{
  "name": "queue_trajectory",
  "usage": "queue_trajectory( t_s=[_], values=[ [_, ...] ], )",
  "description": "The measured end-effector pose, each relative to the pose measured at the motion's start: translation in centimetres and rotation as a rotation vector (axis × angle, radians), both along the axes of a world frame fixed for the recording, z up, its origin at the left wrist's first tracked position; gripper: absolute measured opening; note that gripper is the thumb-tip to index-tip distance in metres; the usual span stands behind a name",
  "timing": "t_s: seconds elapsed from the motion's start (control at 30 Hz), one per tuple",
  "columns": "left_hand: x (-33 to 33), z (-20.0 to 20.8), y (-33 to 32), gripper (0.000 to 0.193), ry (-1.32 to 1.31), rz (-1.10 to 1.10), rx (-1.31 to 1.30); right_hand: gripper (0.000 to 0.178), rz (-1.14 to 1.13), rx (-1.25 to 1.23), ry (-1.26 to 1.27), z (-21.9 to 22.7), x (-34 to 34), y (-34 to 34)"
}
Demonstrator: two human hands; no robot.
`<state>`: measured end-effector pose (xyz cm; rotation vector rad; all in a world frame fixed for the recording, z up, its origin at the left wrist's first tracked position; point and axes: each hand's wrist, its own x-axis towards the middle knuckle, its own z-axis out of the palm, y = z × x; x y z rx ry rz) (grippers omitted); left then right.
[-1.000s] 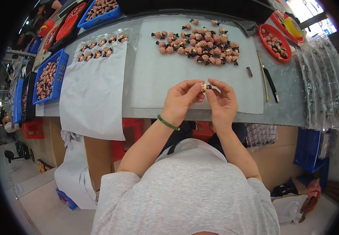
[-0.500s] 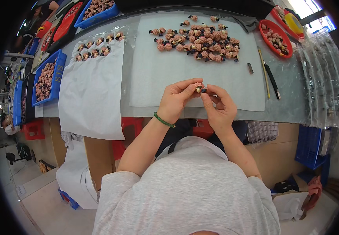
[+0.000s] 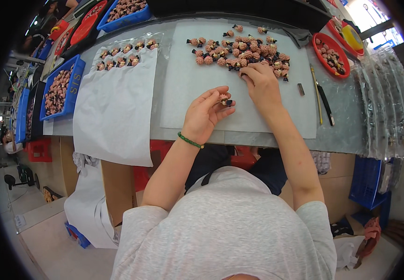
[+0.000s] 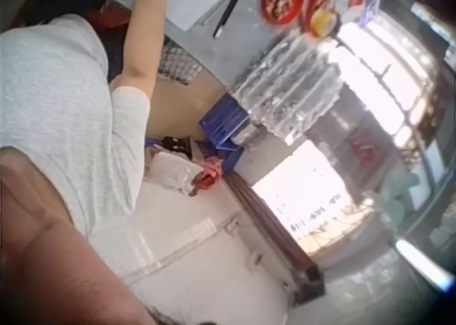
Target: The person assembles small plastic and metal components by hand, then places the assembled components into a structured sorting tray.
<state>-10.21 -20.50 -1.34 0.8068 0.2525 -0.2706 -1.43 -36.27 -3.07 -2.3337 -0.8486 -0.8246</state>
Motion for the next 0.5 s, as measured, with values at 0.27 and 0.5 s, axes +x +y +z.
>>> queue_trajectory(
  t_s=[0.27,0.5],
  values=[
    [0.6,-0.5,-1.4,0.026,-0.011,-0.108,0.222,0.02,0.073,1.019,0.934,0.6,-7.0,0.4],
    [0.4,-1.1,-1.4,0.015,-0.153,-0.202,0.333,0.03,0.186,1.049,0.759,-0.8,-9.8,-0.4]
  ],
)
